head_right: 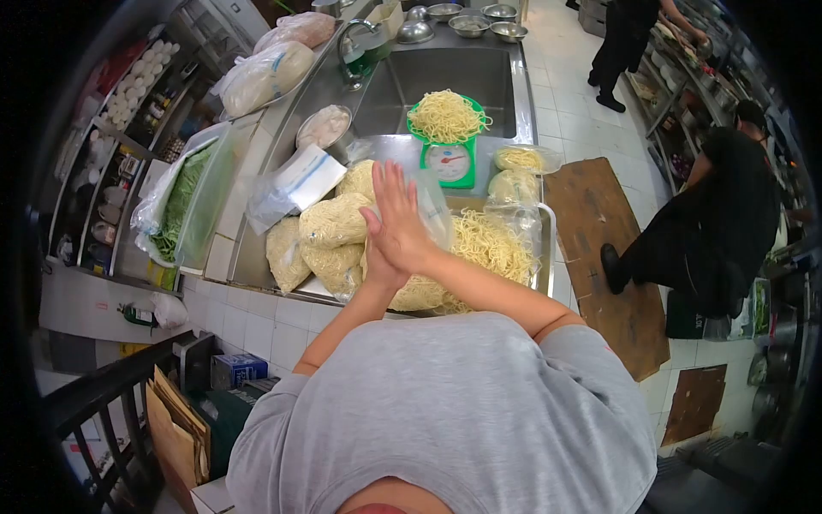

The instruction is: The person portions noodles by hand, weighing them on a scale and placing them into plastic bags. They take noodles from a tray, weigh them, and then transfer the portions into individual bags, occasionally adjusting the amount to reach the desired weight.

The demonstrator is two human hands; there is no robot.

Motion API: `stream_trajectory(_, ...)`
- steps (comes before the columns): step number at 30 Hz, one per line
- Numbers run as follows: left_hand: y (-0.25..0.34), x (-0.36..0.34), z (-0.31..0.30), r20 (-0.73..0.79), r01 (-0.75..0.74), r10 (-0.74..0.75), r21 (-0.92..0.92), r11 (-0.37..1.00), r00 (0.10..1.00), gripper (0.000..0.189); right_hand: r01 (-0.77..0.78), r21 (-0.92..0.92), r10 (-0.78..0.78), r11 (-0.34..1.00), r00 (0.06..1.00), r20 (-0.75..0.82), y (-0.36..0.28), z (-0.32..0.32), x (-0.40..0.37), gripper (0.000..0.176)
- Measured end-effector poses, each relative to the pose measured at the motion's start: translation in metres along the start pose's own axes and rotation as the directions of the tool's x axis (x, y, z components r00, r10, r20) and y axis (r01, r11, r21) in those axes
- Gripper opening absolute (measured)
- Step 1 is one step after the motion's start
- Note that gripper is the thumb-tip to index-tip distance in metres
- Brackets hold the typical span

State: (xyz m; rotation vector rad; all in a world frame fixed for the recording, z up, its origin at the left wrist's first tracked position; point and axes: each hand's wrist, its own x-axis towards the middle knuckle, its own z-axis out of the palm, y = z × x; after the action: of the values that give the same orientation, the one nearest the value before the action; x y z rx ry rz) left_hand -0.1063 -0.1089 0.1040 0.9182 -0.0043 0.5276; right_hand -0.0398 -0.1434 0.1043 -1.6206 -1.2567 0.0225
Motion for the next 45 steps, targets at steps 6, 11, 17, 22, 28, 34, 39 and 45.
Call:
stream_trajectory(6, -0.022, -0.019, -0.027, 0.018, 0.075, -0.079, 0.171, 0.982, 0.997, 0.049, -0.147, 0.137, 0.145, 0.980, 0.989, 0.022, 0.041, 0.000, 0.016, 0.075)
stream_trajectory(11, 0.005, 0.001, -0.045, -0.137, 0.065, -0.102, -0.246, 0.967, 0.985, 0.045, 0.089, -0.060, -0.078, 0.994, 0.983, 0.167, 0.027, 0.004, 0.001, 0.073)
stream_trajectory(17, 0.054, 0.026, -0.074, -0.076, -0.058, 0.258, 0.878, 0.476, 0.963, 0.045, -0.160, -0.012, 0.157, 0.987, 0.948, 0.276, 0.079, -0.044, 0.037, 0.082)
stream_trajectory(22, 0.123, 0.066, -0.070, 0.306, -0.374, 0.524, 0.927, 0.026, 0.795, 0.034, -0.252, 0.056, 0.249, 0.966, 0.967, 0.054, 0.108, -0.115, 0.115, 0.057)
stream_trajectory(28, 0.156, 0.104, 0.003, 0.530, -0.568, 0.462, 0.821, -0.067, 0.711, 0.026, 0.004, 0.037, -0.009, 0.999, 0.993, 0.115, 0.038, -0.123, 0.169, 0.049)
stream_trajectory(34, 0.149, 0.129, 0.021, 0.599, -0.489, 0.117, 0.738, -0.465, 0.792, 0.026, 0.168, -0.056, -0.157, 0.984, 0.973, 0.167, 0.003, -0.117, 0.177, 0.046)
stream_trajectory(39, 0.161, 0.146, 0.014, 0.624, -0.465, 0.148, 0.701, -0.541, 0.767, 0.028, 0.153, -0.238, -0.081, 0.959, 0.954, 0.290, 0.031, -0.133, 0.179, 0.051)
stream_trajectory(45, 0.167, 0.182, 0.007, 0.614, -0.319, 0.181, 0.613, -0.723, 0.769, 0.029, 0.000, -0.187, 0.034, 0.982, 0.984, 0.175, 0.051, -0.156, 0.198, 0.068)
